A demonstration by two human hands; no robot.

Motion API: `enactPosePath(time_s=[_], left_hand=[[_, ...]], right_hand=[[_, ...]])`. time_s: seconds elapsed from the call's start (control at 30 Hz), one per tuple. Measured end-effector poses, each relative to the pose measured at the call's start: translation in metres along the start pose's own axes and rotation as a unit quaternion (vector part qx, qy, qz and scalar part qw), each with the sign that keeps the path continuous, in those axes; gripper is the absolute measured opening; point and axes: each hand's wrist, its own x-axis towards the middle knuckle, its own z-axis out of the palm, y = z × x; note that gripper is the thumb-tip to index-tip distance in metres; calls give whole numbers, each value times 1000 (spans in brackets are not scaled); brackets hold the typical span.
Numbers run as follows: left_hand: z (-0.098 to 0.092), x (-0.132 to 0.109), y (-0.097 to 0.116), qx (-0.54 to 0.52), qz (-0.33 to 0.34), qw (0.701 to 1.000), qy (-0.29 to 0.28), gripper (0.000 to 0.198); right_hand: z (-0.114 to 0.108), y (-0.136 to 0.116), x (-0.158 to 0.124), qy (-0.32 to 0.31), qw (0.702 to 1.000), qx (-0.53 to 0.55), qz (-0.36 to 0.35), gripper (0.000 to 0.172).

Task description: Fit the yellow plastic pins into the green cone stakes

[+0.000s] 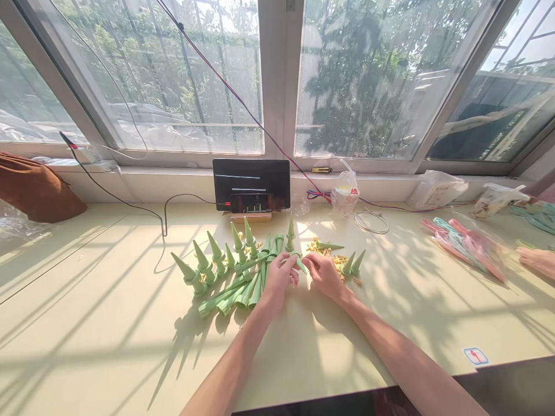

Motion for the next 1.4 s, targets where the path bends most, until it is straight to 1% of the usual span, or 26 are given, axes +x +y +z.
enactPosePath(time_s=[0.27, 0.63, 1.4], left_hand=[[0, -1, 1, 0, 4, 1000, -1, 34], [2, -1, 2, 20, -3, 1000, 16, 47], [1, -1, 1, 28, -5, 999, 20, 46]], right_hand=[[0, 0, 0, -1, 1000, 1, 0, 31], [0, 4, -1, 0, 1000, -4, 0, 31], [-1, 1, 0, -2, 1000, -6, 4, 34]])
